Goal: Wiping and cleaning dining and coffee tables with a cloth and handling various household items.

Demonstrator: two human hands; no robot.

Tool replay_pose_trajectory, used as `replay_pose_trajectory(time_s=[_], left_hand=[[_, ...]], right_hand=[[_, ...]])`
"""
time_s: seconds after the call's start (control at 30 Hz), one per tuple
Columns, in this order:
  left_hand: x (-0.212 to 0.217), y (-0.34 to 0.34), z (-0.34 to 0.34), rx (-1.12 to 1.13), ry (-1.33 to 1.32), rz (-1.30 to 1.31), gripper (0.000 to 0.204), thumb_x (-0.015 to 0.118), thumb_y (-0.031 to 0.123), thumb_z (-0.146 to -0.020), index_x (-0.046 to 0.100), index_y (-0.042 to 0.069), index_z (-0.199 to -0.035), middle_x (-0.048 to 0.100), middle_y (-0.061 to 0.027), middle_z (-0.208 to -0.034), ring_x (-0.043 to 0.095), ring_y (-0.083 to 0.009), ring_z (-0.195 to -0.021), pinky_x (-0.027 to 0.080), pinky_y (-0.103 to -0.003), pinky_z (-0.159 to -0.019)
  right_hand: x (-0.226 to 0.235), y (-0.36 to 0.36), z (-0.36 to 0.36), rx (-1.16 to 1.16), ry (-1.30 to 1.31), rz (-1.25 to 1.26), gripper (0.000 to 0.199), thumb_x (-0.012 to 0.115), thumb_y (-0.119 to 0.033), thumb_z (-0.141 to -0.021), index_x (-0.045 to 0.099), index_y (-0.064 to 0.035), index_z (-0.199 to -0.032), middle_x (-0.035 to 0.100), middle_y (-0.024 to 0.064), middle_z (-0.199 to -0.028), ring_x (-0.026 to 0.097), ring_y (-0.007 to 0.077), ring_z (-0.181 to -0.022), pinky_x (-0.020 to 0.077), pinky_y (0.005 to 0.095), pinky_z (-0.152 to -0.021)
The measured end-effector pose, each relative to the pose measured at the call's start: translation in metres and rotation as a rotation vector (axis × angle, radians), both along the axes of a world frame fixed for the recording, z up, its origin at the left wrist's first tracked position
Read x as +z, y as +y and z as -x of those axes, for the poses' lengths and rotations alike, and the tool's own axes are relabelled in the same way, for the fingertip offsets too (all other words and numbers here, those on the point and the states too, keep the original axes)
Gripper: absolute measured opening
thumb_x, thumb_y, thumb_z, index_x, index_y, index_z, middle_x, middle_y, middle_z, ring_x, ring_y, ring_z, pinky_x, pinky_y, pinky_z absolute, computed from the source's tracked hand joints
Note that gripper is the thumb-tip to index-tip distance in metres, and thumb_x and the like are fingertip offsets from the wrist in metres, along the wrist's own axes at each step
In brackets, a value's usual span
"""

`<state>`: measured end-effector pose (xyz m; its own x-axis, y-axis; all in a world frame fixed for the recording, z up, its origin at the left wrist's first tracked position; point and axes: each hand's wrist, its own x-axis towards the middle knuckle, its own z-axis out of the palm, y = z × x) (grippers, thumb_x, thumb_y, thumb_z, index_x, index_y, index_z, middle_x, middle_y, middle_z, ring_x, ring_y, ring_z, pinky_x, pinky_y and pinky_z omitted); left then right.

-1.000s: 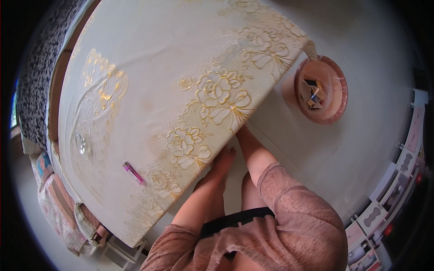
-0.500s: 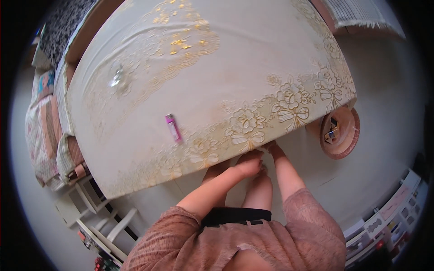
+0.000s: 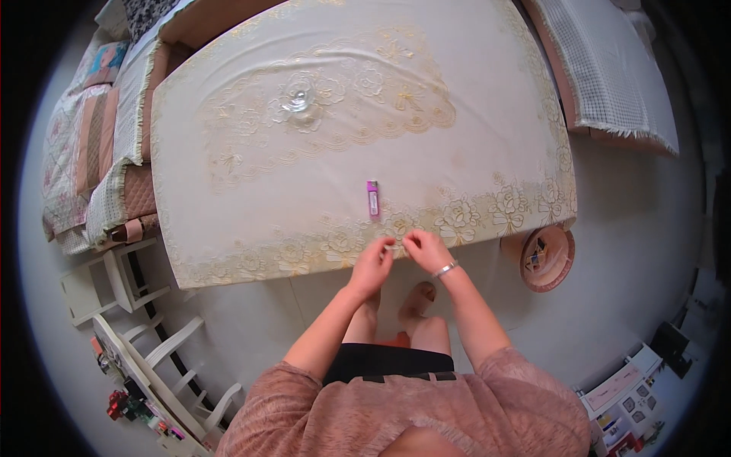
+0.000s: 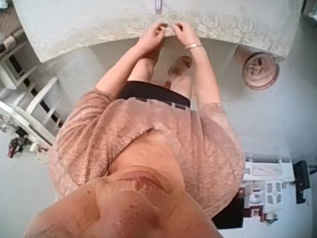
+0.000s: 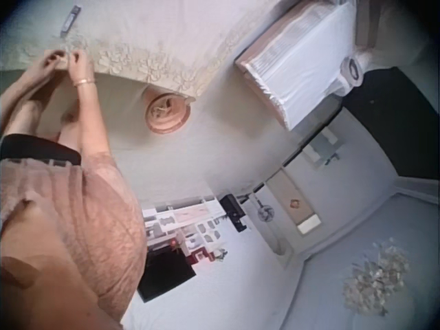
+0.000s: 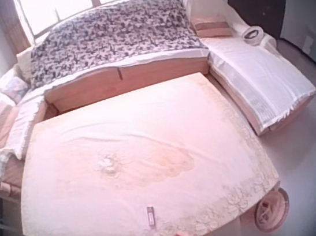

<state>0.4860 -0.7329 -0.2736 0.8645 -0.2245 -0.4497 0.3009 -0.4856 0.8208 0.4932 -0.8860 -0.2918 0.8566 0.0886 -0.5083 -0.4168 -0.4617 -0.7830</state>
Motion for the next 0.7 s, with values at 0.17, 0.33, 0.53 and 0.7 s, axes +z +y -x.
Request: replay_pose_trajectory(time_s=[0.17, 0.33, 0.53, 0.7], left_hand=[[-0.037, 0.026, -0.046, 0.351, -0.065, 0.052, 0.025, 0.045, 0.006, -0.078, 0.049, 0.0, -0.102, 0.055, -0.0086, -0.089, 0.051, -0.0136, -0.074, 0.043, -0.026, -0.064], [-0.034, 0.022, -0.081, 0.513, 0.412, 0.255, 0.022, 0.041, 0.013, -0.084, 0.05, 0.001, -0.1, 0.054, -0.0031, -0.081, 0.048, -0.008, -0.066, 0.04, -0.021, -0.057], [-0.02, 0.035, -0.087, 0.535, 0.553, 0.449, 0.023, 0.041, 0.02, -0.086, 0.051, 0.003, -0.098, 0.054, -0.0012, -0.076, 0.047, -0.0076, -0.064, 0.039, -0.021, -0.055], [0.002, 0.05, -0.097, 0.631, 0.343, 0.322, 0.021, 0.044, 0.024, -0.085, 0.049, 0.004, -0.088, 0.051, -0.0012, -0.072, 0.046, -0.0084, -0.064, 0.038, -0.022, -0.053]], right_hand=[[-0.004, 0.057, -0.065, -0.116, -0.024, 0.347, 0.028, 0.058, -0.029, -0.072, 0.053, -0.0036, -0.083, 0.058, 0.015, -0.082, 0.056, 0.029, -0.075, 0.045, 0.0367, -0.066], [-0.003, 0.081, -0.077, -0.051, -0.055, 0.564, 0.029, 0.062, -0.028, -0.07, 0.048, -0.0037, -0.08, 0.058, 0.0134, -0.08, 0.056, 0.0278, -0.076, 0.0446, 0.0374, -0.065], [-0.004, 0.084, -0.084, -0.05, 0.01, 0.232, 0.019, 0.06, -0.016, -0.071, 0.051, -0.0036, -0.082, 0.059, 0.0104, -0.074, 0.058, 0.0224, -0.067, 0.0462, 0.033, -0.06], [0.024, 0.096, -0.102, 0.045, 0.211, -0.197, 0.019, 0.055, -0.011, -0.076, 0.054, -0.0022, -0.093, 0.06, 0.0051, -0.077, 0.056, 0.0105, -0.064, 0.0449, 0.0229, -0.054]])
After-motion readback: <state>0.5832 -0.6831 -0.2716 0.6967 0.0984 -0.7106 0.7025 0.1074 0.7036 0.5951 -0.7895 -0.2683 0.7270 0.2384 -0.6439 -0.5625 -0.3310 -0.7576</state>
